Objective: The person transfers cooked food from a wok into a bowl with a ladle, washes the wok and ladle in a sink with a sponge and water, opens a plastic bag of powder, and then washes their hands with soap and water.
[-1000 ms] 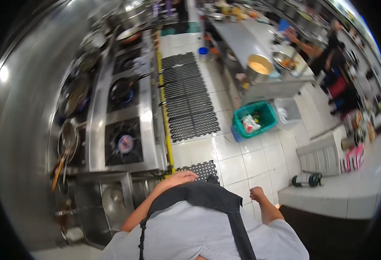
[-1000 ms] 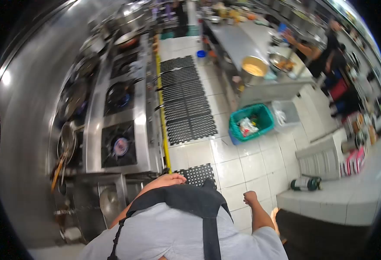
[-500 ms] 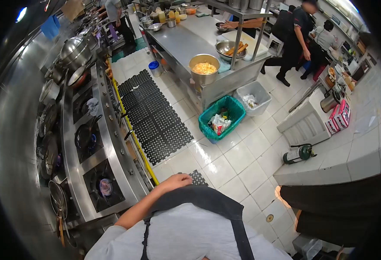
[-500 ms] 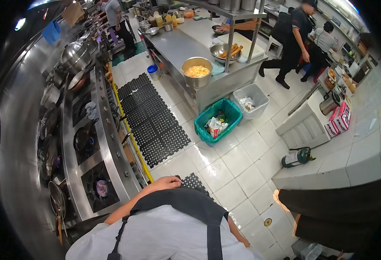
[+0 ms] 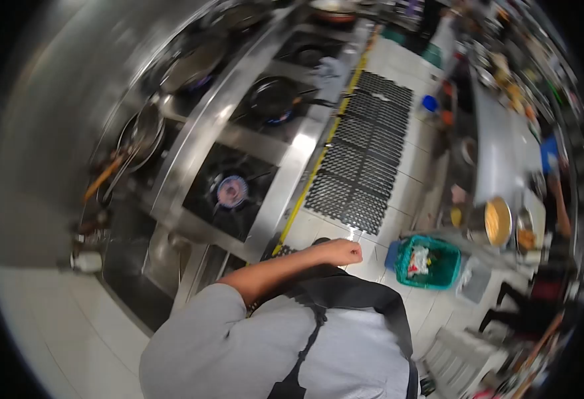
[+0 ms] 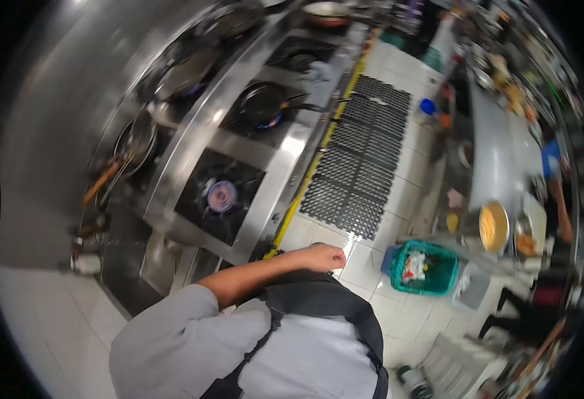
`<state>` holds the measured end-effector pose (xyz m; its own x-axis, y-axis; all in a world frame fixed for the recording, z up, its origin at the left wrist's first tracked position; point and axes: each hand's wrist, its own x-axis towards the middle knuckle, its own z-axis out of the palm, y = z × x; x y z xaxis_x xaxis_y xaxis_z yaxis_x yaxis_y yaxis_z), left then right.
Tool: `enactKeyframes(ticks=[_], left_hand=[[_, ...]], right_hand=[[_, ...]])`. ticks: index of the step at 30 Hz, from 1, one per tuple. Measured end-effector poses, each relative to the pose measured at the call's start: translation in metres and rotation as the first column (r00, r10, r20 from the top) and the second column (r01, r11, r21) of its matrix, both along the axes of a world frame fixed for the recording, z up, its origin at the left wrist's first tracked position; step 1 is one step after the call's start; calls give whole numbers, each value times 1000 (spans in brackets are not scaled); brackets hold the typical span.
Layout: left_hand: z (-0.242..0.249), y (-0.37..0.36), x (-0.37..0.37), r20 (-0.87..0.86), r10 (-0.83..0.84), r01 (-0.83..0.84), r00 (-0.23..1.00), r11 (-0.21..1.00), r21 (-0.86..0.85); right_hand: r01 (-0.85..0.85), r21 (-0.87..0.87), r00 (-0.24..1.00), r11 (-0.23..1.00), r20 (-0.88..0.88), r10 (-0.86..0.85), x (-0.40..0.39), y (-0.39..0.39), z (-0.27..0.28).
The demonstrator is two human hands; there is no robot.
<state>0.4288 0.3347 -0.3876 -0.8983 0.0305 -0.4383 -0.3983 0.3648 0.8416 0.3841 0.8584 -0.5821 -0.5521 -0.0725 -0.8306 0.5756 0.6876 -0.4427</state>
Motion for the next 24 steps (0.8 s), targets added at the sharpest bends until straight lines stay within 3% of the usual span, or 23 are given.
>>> enactKeyframes(ticks=[1, 2, 3, 5, 6, 7, 8, 9, 12, 16, 19, 21, 22, 23, 24], left_hand=[[-10, -16, 5, -18, 92, -92, 996, 996, -4], [-20, -33, 13, -27, 164, -165, 986, 986, -3], [-26, -48, 23, -35, 226, -226, 974, 974, -6], [-20, -71, 43, 14, 339, -337, 941, 938, -79], [-22, -76, 55, -13, 393, -391, 920, 911, -130], [-19, -80, 66, 22, 432, -426, 901, 896, -126], [-16, -82, 77, 55, 470, -461, 881, 878, -125], [-14, -81, 88, 91, 506, -495, 857, 860, -123], [-9, -64, 124, 130, 546, -526, 828, 836, -160], [5, -19, 198, 208, 649, -608, 732, 759, -232], [3, 30, 271, 340, 671, -586, 659, 741, -329], [-4, 63, 317, 413, 599, -505, 686, 801, -322], [-4, 73, 331, 445, 558, -463, 701, 830, -311], [3, 80, 336, 436, 575, -483, 692, 818, -313], [16, 88, 337, 427, 595, -506, 681, 804, -314]], right_hand=[[-193, 39, 978, 980, -68, 195, -29, 10, -12], [-444, 102, 872, 890, -182, 455, -62, 22, -31], [-644, 194, 682, 740, -292, 670, -94, 31, -48], [-803, 402, 194, 440, -522, 831, -147, 13, -58], [-711, 211, 566, 671, -394, 724, -173, -11, -50], [-445, 19, 864, 895, -252, 435, -182, -69, -13], [-221, -67, 968, 973, -140, 211, -176, -145, 58], [-109, -96, 992, 989, -72, 102, -164, -208, 126], [-148, -314, 988, 938, -9, 153, -175, -247, 103], [-235, -302, 943, 924, 160, 293, -161, -272, 74], [-428, -230, 868, 874, 165, 468, -149, -241, 17], [-371, -205, 866, 906, 275, 417, -145, -209, -24], [-121, -37, 903, 992, 412, 126, -135, -194, -48], [-116, -100, 865, 988, 478, 150, -136, -169, -78], [-23, -71, 900, 997, 432, 52, -126, -161, -82]])
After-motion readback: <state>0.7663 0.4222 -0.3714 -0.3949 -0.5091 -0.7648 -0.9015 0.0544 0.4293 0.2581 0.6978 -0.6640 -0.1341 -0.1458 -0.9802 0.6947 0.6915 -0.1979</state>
